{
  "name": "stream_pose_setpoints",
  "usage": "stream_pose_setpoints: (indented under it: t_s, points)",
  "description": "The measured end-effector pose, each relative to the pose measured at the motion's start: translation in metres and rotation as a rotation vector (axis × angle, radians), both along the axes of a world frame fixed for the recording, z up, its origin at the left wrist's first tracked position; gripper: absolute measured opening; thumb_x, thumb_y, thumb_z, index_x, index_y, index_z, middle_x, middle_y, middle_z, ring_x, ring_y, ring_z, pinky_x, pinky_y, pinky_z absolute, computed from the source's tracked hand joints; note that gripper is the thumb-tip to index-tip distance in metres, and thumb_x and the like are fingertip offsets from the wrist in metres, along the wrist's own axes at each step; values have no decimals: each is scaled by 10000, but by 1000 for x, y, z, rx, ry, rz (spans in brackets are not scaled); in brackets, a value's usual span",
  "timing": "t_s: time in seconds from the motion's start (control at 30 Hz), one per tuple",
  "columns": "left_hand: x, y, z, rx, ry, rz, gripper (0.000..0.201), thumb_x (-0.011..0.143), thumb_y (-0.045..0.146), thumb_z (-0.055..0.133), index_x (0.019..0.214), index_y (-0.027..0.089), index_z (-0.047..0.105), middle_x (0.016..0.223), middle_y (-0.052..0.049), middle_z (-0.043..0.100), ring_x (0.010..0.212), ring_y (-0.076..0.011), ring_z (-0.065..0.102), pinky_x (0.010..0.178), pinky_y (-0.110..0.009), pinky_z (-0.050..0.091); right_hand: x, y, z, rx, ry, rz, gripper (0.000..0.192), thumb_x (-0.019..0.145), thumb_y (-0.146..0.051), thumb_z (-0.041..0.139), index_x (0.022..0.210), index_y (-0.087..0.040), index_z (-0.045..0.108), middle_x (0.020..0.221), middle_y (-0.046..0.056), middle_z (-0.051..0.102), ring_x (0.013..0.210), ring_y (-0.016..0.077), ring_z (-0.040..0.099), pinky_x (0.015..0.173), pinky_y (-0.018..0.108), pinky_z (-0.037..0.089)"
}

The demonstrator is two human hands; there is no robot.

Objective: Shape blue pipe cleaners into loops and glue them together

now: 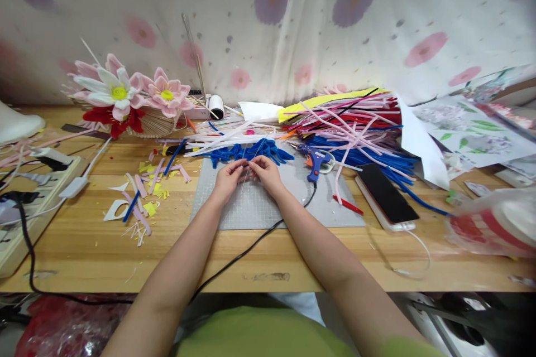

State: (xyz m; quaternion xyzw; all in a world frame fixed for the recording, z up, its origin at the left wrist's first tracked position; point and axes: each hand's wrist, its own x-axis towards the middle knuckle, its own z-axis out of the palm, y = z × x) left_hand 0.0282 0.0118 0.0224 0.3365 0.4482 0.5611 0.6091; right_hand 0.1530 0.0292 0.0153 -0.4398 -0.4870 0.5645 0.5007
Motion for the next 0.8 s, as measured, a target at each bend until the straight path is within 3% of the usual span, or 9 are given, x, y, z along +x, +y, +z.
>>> stream_pose_setpoints:
  t_s: [0.13,0.27,0.37,0.47,0.57,0.7,0.8]
  points:
    - [-10,39,27,164,227,155,187,722,128,591,881,159,682,954,-61,667,788,-144,640,742,-287,519,7,-4,4,-11,67,-101,223,669,-390,586,684,-200,472,574,-57,522,428,45,427,393,171,315]
    - [-18,101,64,340,466,154,231,671,56,611,862,163,685,937,-61,661,977,-202,594,945,-347,422,12,-4,2,-55,131,-115,200,661,-372,568,681,-200,468,538,-67,481,391,38,374,372,176,275]
    - [-16,127,72,366,522,180,348,538,-75,632,795,155,674,997,-86,639,1189,-247,459,1078,-368,259,13,-1,-1,-61,146,-116,207,652,-379,569,676,-201,466,530,-66,473,385,40,365,366,180,267]
    - [-5,116,57,395,492,163,378,521,-82,644,807,164,672,1045,-87,614,1225,-237,422,1105,-347,195,14,1,-3,-50,128,-100,217,656,-397,566,690,-205,469,539,-63,478,391,44,372,371,182,270]
    - [12,79,37,333,385,155,242,624,20,645,807,176,678,945,-70,633,1123,-216,503,1051,-337,297,13,0,-4,-21,62,-54,215,682,-414,548,709,-214,474,547,-65,468,401,53,372,392,190,284]
    - [28,35,23,66,176,61,118,763,182,585,855,162,656,847,-56,652,753,-158,622,760,-304,488,11,-4,-6,118,-100,17,167,732,-378,515,708,-215,487,592,-46,480,487,86,429,486,217,350]
    - [25,20,20,-49,56,129,99,773,217,592,824,141,629,757,-34,640,626,-114,610,637,-251,490,10,-8,-8,254,-290,81,160,769,-351,491,719,-205,531,686,-16,549,617,114,491,606,239,391]
